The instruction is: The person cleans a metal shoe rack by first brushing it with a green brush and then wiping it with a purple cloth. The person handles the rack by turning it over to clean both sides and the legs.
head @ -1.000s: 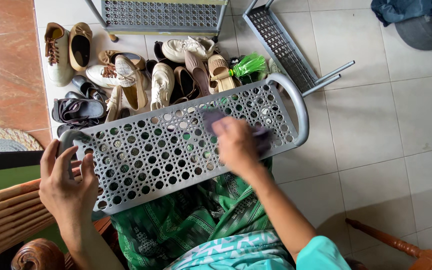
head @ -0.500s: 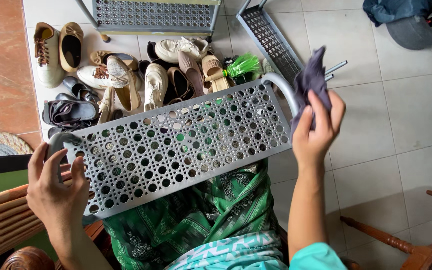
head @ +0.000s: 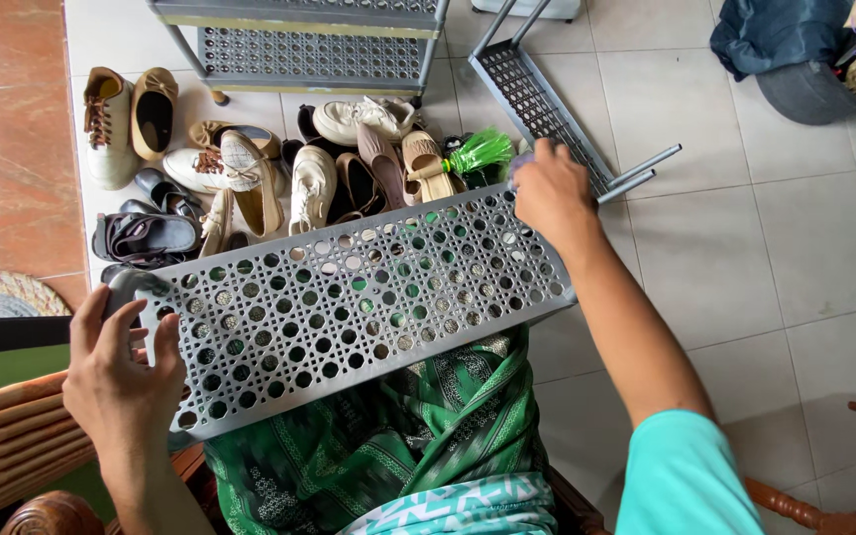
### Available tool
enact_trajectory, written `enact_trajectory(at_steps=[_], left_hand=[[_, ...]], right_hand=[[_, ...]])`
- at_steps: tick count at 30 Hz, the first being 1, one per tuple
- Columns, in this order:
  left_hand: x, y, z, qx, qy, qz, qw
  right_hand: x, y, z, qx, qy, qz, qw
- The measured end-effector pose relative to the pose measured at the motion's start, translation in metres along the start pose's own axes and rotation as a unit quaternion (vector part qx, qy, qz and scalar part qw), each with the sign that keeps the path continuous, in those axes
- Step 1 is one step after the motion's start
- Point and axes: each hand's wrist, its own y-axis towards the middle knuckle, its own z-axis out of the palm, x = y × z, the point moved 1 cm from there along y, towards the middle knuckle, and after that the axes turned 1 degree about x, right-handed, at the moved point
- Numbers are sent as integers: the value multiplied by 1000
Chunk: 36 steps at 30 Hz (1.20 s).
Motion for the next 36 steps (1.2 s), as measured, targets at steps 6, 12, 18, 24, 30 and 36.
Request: enact_trajectory(at_steps=[6,12,18,24,30,36], left_hand=[[-1,1,2,8,7,1,1000],[0,0,0,-22,-38,12,999],[4,-4,4,-23,-37,15,999],[10,-4,6,-29,-31,33,999],[10,2,-1,-20,-2,34,999],[10,4,0,-23,58,76,995]], right_hand=[[28,40,41,64,-201,-123,970],[-5,23,4,23,80,-50,995],[-18,-63,-15,-221,331,11,917],[-13,-140,17,-346,397,83,846],[-59,-163,67,-15,842,100,530],[-82,-105,70,68,589,97,799]])
